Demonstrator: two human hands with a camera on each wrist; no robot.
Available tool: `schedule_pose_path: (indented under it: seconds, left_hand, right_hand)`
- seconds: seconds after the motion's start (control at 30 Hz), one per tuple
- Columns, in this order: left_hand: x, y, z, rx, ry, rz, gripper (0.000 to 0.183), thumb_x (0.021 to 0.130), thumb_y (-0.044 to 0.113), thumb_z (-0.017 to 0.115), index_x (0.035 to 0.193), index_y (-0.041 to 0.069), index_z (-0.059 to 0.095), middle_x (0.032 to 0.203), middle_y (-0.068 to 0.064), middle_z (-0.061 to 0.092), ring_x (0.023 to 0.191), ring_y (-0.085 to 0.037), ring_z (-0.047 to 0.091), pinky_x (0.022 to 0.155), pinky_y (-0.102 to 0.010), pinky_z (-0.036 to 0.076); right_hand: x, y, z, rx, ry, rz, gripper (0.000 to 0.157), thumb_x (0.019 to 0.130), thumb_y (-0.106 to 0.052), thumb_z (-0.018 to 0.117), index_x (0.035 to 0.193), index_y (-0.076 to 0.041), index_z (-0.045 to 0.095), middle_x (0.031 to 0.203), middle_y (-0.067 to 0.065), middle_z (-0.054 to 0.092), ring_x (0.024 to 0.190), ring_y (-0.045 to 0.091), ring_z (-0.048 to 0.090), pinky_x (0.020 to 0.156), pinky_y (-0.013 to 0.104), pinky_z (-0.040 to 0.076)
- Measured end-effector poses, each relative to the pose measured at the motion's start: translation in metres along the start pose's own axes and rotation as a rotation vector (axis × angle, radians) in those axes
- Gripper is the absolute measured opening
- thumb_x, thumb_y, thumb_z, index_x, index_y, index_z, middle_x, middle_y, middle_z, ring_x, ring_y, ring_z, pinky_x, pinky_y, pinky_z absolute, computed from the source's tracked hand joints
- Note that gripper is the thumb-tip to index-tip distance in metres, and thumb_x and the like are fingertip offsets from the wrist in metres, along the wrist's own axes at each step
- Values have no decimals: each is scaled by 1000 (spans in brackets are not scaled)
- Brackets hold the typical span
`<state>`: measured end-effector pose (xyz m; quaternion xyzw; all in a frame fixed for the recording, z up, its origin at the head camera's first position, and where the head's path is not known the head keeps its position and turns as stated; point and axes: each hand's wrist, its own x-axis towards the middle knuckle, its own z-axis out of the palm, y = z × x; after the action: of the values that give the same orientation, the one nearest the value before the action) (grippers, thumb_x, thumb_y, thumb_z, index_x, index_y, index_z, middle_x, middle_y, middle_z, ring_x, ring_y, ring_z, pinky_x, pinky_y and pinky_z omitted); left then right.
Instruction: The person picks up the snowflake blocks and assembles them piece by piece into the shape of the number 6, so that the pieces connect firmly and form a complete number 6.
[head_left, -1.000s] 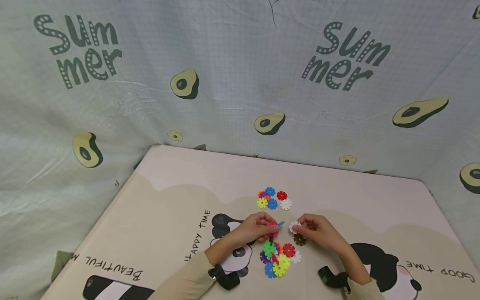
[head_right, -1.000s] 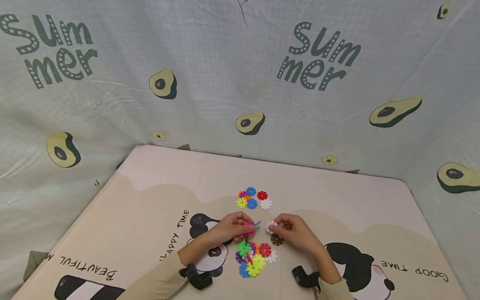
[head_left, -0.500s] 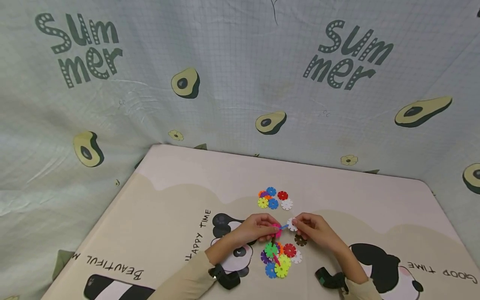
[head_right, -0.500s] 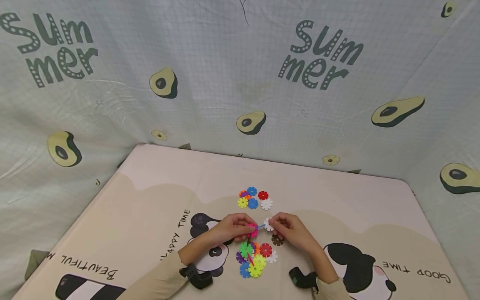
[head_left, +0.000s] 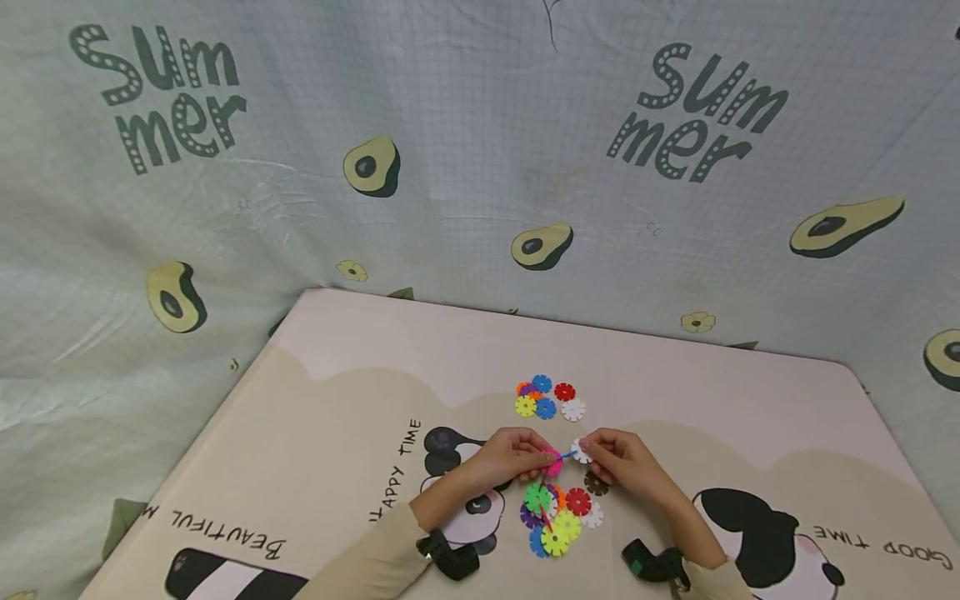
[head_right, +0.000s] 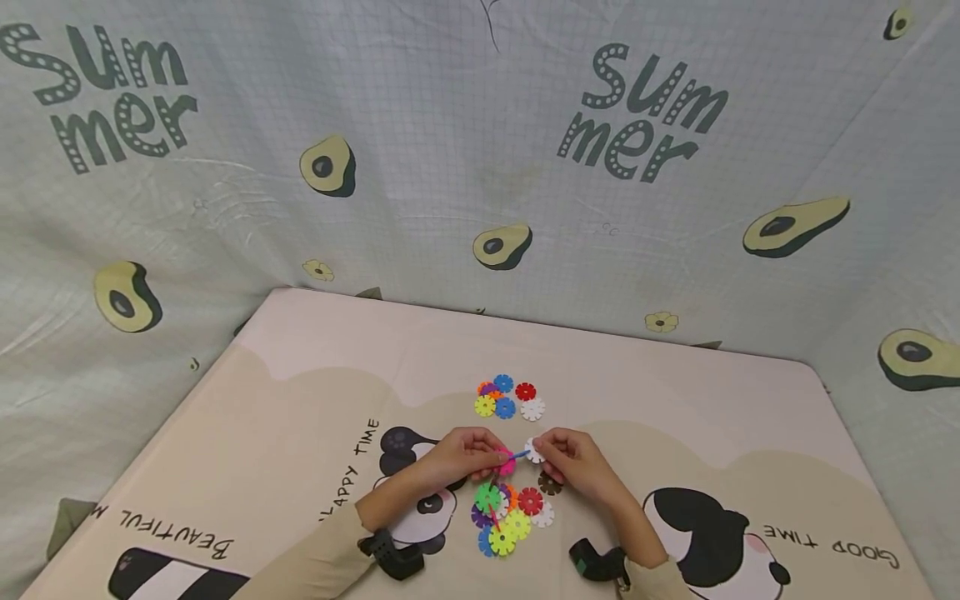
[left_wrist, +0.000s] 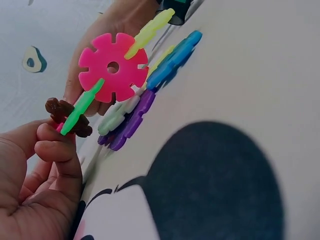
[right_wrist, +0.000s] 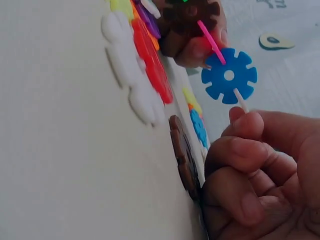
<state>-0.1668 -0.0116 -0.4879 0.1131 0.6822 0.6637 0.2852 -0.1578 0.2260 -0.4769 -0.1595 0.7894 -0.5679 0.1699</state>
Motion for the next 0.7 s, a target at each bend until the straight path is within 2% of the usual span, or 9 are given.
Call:
schedule_pose_path:
  seconds: [0.37, 0.6, 0.7]
  left_hand:
    - [-1, 2, 1, 14, 32, 16, 19, 93, 11, 66, 103, -5, 62, 72, 1, 61, 58, -8, 53, 56, -15, 45]
    - [0, 0, 1, 11, 41, 4, 18, 93, 10, 65, 102, -6, 62, 73, 0, 62, 59, -8, 53, 57, -15, 45]
    - [1, 0, 2, -5, 34, 5, 17, 93, 11, 65, 101, -5, 62, 73, 0, 62, 59, -8, 52, 56, -16, 45]
  right_hand:
    - [2, -3, 7, 18, 49, 71, 28, 101, -15, 53, 102, 13, 61, 63, -4, 50, 54, 3, 45, 54, 17, 43]
    - [3, -5, 9, 27, 63, 54, 29, 101, -15, 53, 102, 13, 61, 62, -4, 50, 53, 3, 45, 54, 17, 42]
    - [2, -6, 9, 32, 75, 94, 30, 101, -16, 54, 102, 12, 62, 62, -2, 50, 53, 4, 45, 54, 17, 42]
